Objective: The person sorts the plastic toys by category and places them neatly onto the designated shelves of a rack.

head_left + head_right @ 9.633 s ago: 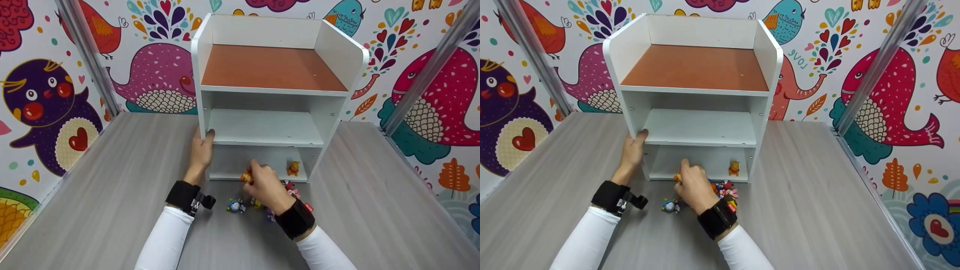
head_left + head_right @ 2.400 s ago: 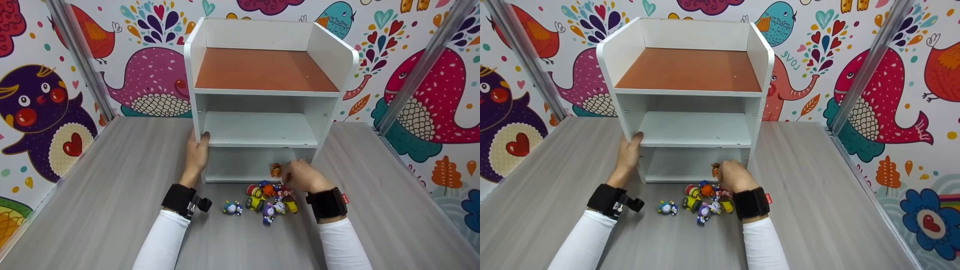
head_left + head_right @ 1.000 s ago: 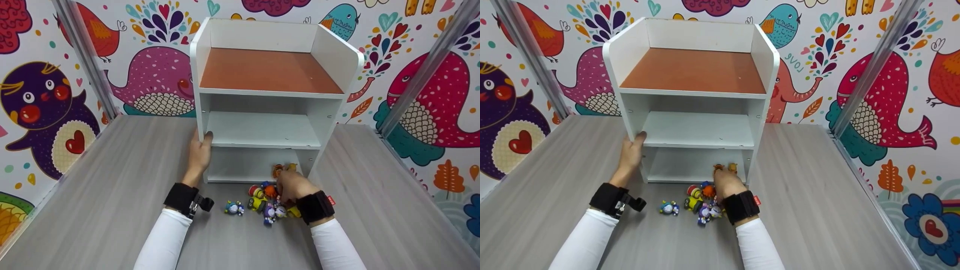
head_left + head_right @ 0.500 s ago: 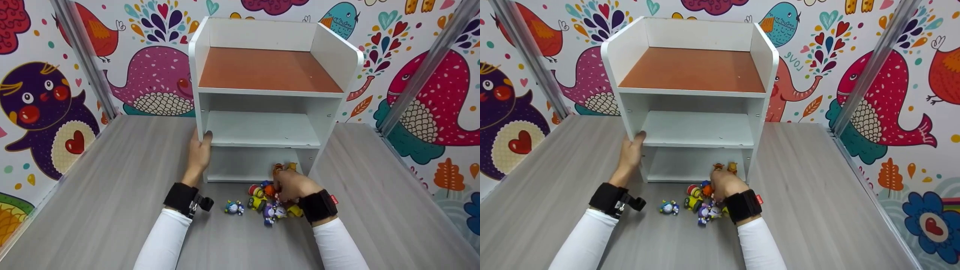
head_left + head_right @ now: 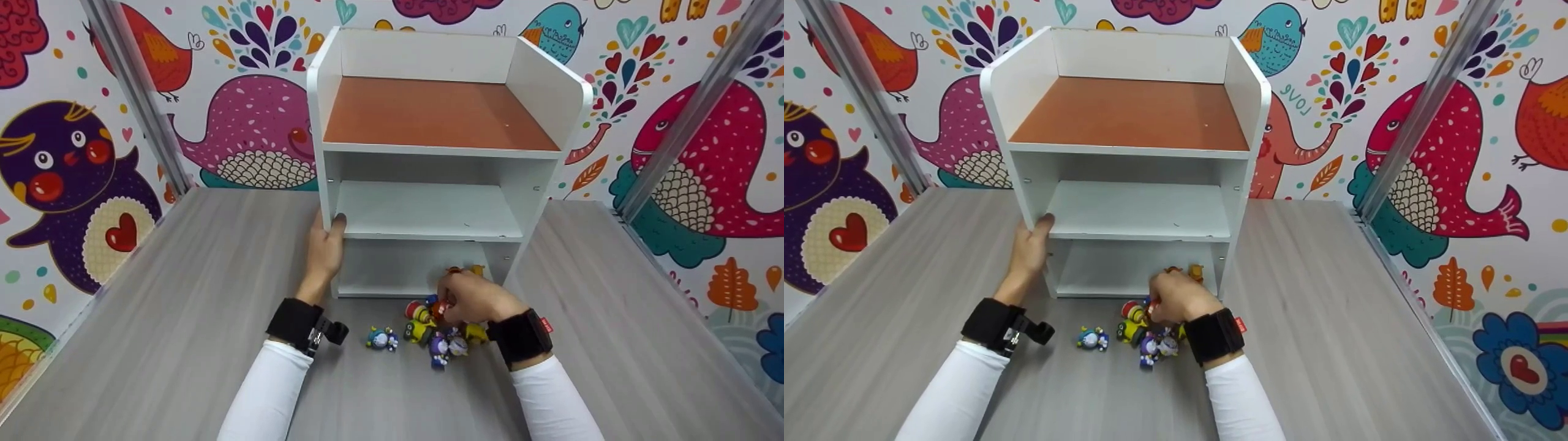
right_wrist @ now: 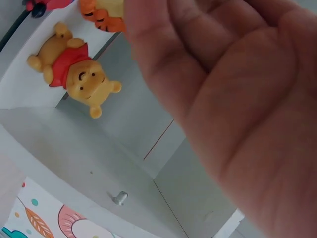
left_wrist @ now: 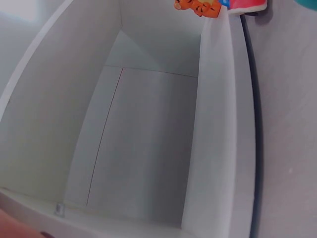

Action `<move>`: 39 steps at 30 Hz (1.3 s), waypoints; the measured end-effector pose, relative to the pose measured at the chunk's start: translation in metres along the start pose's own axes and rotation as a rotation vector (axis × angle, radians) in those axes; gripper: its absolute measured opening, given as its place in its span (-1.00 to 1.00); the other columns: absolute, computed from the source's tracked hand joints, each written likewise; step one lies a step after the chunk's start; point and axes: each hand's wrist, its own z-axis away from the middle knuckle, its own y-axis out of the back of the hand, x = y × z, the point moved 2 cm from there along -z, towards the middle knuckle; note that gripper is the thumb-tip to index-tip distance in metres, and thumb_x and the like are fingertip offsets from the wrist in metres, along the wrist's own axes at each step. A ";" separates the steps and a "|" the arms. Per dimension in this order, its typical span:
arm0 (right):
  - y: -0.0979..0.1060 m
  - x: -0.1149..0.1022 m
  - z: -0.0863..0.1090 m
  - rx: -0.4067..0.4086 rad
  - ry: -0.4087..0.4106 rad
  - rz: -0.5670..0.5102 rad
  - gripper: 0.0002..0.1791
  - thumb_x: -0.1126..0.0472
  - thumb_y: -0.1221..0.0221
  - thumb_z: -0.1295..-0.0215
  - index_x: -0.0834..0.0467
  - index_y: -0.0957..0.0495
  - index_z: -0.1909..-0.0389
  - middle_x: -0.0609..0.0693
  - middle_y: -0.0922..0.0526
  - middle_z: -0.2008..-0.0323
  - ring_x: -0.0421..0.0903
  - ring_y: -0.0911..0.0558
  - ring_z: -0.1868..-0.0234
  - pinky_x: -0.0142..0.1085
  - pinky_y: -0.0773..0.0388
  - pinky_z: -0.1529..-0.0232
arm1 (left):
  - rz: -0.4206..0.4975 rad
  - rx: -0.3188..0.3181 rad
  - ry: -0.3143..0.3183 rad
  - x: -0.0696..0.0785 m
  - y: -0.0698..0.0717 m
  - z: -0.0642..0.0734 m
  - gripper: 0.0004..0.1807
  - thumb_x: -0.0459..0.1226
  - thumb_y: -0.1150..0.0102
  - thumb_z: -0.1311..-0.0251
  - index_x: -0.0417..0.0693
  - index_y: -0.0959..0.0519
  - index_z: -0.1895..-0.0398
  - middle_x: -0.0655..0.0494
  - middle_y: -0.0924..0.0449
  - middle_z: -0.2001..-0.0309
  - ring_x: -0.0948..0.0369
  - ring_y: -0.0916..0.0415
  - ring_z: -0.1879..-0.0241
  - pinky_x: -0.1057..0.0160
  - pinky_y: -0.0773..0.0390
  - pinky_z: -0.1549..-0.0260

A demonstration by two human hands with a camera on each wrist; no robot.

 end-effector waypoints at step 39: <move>0.008 -0.003 -0.001 0.225 0.112 -0.134 -0.89 0.31 -0.24 -0.31 0.22 -0.69 0.22 0.06 -0.78 0.28 -0.06 -0.76 0.22 -0.18 -0.71 0.16 | 0.022 -0.006 -0.018 0.001 -0.001 0.000 -0.39 -0.27 0.16 -0.46 -0.28 -0.14 -0.53 -0.28 -0.21 -0.49 -0.11 -0.10 -0.53 -0.11 -0.04 -0.53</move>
